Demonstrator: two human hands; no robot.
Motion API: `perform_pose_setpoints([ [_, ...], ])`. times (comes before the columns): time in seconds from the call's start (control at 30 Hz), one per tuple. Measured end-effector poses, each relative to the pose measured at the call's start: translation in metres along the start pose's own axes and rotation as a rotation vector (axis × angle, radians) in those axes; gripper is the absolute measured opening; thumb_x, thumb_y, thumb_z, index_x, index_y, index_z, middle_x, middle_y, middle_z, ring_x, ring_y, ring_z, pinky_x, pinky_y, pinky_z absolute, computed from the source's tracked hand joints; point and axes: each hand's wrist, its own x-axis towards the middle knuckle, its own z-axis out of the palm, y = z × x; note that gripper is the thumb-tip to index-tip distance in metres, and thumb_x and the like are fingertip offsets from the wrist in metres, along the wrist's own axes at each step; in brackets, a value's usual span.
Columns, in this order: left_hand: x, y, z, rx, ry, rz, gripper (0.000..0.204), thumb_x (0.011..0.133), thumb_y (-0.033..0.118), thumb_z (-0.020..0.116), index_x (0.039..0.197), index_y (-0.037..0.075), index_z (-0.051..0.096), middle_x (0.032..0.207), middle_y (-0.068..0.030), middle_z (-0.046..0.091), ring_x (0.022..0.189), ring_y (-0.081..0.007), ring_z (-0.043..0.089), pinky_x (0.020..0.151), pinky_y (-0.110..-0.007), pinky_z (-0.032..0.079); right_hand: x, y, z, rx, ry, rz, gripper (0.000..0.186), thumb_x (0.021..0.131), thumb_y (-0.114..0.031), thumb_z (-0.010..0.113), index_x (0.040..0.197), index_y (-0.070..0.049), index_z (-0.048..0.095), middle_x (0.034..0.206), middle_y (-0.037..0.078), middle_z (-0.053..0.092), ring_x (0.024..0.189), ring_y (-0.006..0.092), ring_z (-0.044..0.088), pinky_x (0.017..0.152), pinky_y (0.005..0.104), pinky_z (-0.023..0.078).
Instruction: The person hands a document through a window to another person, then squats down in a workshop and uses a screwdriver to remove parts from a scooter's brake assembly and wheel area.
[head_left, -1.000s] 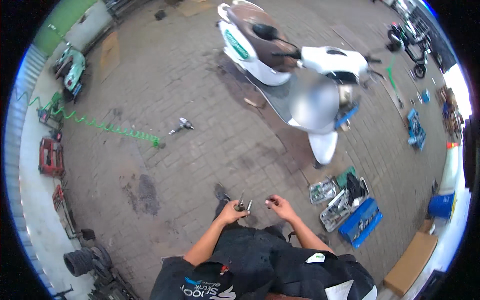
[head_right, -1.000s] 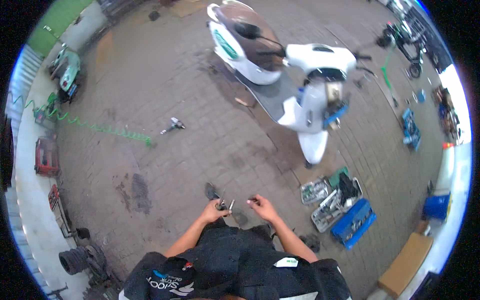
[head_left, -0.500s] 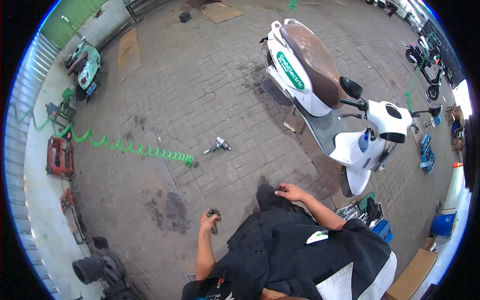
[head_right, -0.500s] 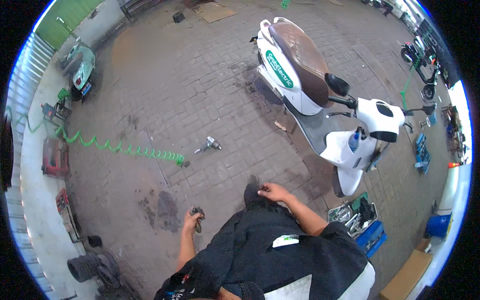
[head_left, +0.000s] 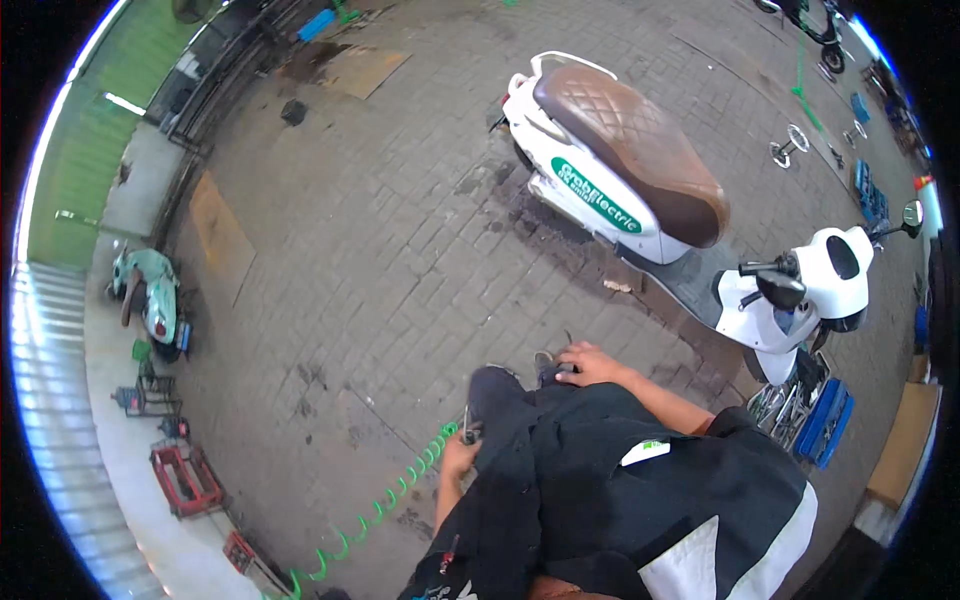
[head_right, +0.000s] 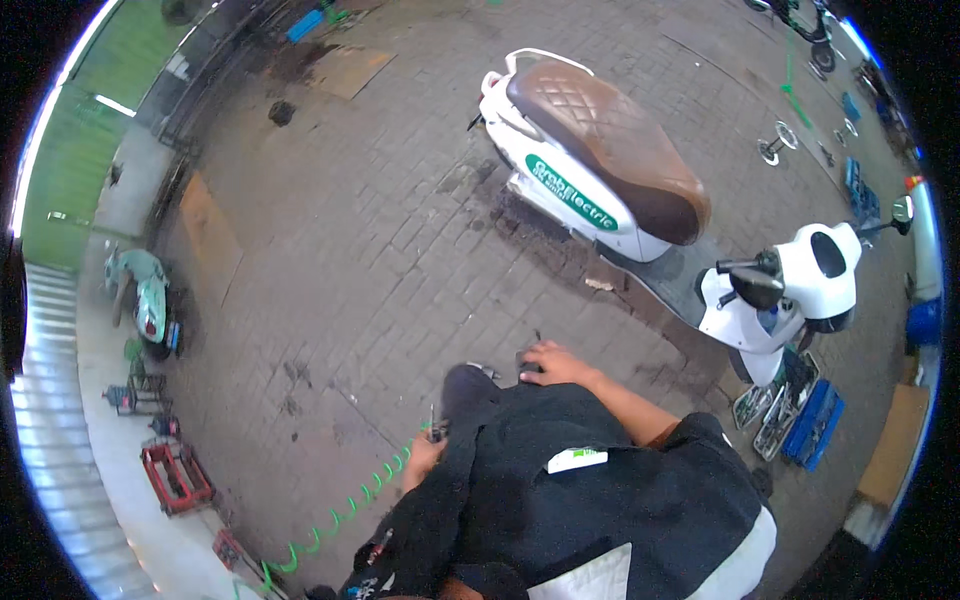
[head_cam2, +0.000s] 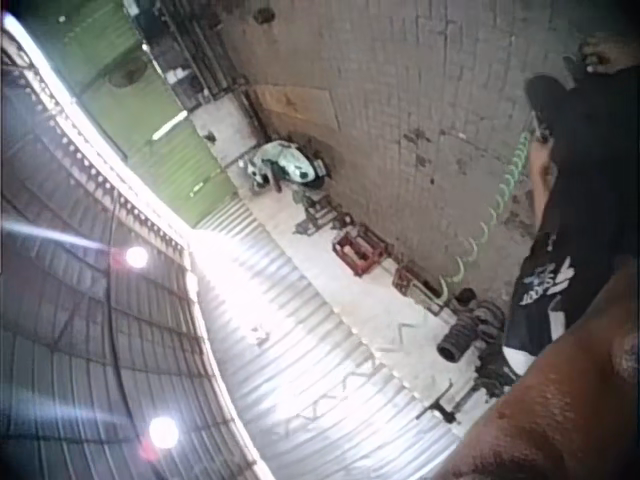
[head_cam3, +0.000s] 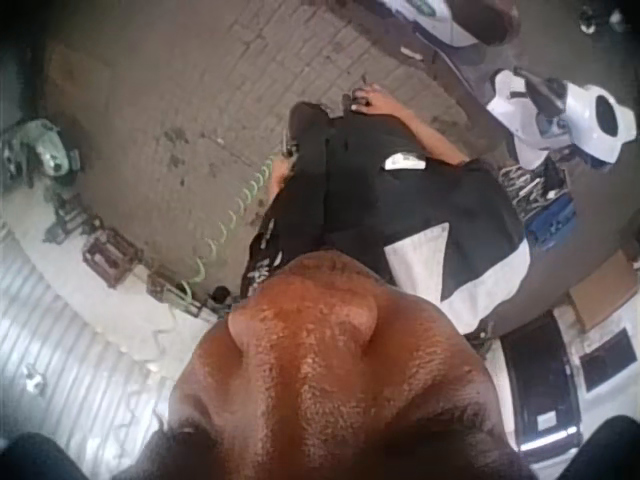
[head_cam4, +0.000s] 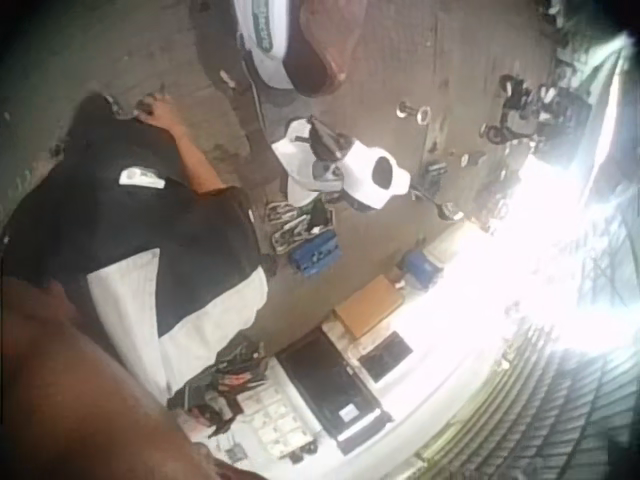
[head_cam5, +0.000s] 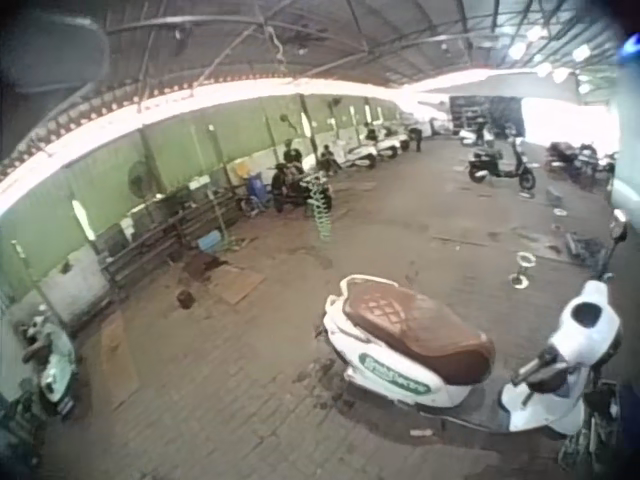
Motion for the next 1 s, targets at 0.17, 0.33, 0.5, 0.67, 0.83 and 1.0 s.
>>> perform_pose_setpoints([
  [0.17,0.153,0.142,-0.117,0.637,-0.132,0.167,0.04,0.072,0.026,0.072,0.111,0.015,0.07,0.086,-0.0136,0.071,0.08,-0.0294,0.069,0.075,-0.043,0.053,0.098,0.014,-0.023,0.128,-0.311,0.343,0.033,0.09,-0.038,0.059,0.106,-0.011,0.067,0.109,0.014,0.065,0.108,0.0335,0.059,0.089,0.0477,0.044],
  [0.33,0.341,0.241,-0.175,1.057,-0.31,0.421,0.041,0.071,0.031,0.071,0.109,0.015,0.07,0.089,-0.018,0.069,0.086,-0.0343,0.067,0.078,-0.043,0.053,0.183,0.059,0.014,0.047,-0.077,0.561,0.029,0.086,-0.038,0.06,0.095,-0.013,0.072,0.105,0.014,0.065,0.103,0.0303,0.061,0.08,0.0526,0.044],
  [0.5,0.516,0.358,-0.201,1.364,-0.801,0.398,0.037,0.071,0.025,0.067,0.103,0.008,0.07,0.083,-0.0198,0.068,0.079,-0.0328,0.068,0.072,-0.041,0.052,0.309,0.062,0.06,0.266,0.14,0.859,0.02,0.08,-0.034,0.065,0.083,-0.015,0.073,0.095,0.011,0.065,0.1,0.0307,0.06,0.081,0.0482,0.046],
  [0.67,0.643,0.399,-0.293,1.442,-1.346,-0.089,0.029,0.071,0.014,0.067,0.099,0.005,0.071,0.067,-0.0035,0.063,0.057,-0.0144,0.056,0.056,-0.033,0.046,0.466,-0.021,0.111,0.461,0.721,1.123,0.018,0.088,-0.03,0.06,0.09,-0.012,0.062,0.079,0.014,0.065,0.082,0.0331,0.065,0.075,0.0475,0.048],
  [0.83,0.651,0.472,-0.333,1.52,-1.366,-0.27,0.025,0.074,0.013,0.073,0.096,0.002,0.07,0.073,0.0008,0.063,0.067,-0.0083,0.054,0.061,-0.027,0.046,0.542,-0.13,0.063,1.059,0.78,1.405,0.024,0.091,-0.033,0.058,0.084,-0.011,0.062,0.065,0.015,0.062,0.066,0.0356,0.064,0.06,0.0489,0.047],
  [1.0,0.679,0.495,-0.306,1.749,-1.549,-0.305,0.031,0.074,0.018,0.078,0.099,0.002,0.07,0.079,-0.0016,0.066,0.07,-0.0085,0.056,0.065,-0.028,0.048,0.619,-0.137,0.146,1.265,0.936,1.301,0.031,0.09,-0.04,0.059,0.085,-0.01,0.064,0.076,0.013,0.065,0.074,0.0351,0.064,0.064,0.0461,0.048],
])
